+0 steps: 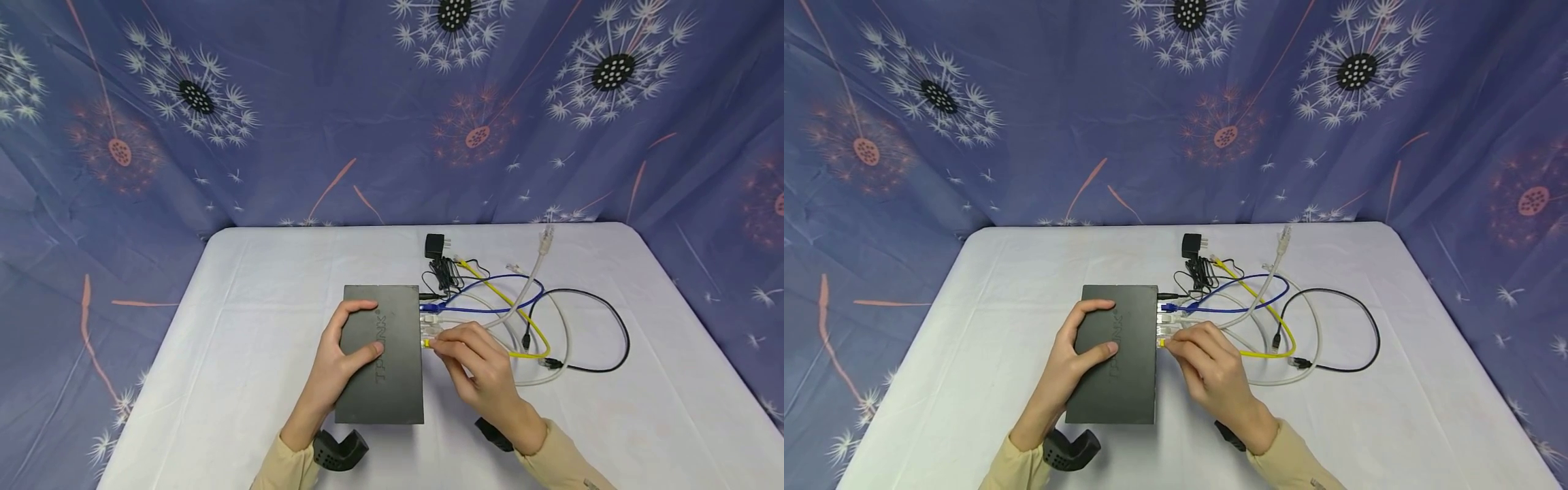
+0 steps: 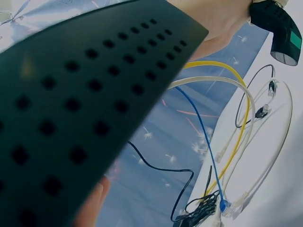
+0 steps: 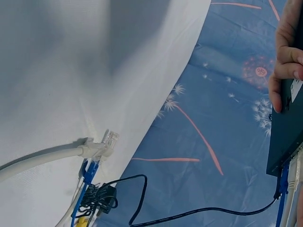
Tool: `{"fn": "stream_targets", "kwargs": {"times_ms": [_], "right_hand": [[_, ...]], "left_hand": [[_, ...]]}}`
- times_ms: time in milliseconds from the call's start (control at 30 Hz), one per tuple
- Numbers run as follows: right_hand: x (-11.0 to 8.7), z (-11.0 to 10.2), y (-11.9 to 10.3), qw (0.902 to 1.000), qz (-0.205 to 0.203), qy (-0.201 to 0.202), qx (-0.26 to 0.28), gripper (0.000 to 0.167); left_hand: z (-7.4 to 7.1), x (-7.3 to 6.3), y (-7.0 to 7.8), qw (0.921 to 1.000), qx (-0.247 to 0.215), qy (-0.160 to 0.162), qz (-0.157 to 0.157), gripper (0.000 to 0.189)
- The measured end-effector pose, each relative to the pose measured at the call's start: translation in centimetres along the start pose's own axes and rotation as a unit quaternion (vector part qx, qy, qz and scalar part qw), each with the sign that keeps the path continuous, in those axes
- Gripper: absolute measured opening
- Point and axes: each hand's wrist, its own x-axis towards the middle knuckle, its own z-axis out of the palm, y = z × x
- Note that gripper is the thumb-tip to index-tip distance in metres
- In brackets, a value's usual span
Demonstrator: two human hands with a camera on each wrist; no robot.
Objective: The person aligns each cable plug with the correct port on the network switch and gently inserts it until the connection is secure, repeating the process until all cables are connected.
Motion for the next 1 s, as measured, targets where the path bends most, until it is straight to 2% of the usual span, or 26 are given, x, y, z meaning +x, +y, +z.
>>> {"fn": "stream_targets", "kwargs": {"times_ms": [267, 600, 1000], "right_hand": [[-0.3, -0.4, 0.2, 0.9998, 0.014, -0.012, 0.002, 0.02], [-1.3, -2.1, 1.1, 0.9986, 0.052, -0.012, -0.002, 0.023], [-1.6, -4.9, 1.2, 0.9922, 0.118, 0.01, -0.037, 0.043]], "left_hand": [[-0.3, 0.1, -0.1, 0.9999, -0.009, 0.01, 0.001, 0.052], [-0.9, 0.1, 0.0, 0.9998, -0.012, 0.016, -0.001, 0.053], [-1.4, 0.0, -0.1, 0.9996, -0.013, 0.023, 0.001, 0.053]]}}
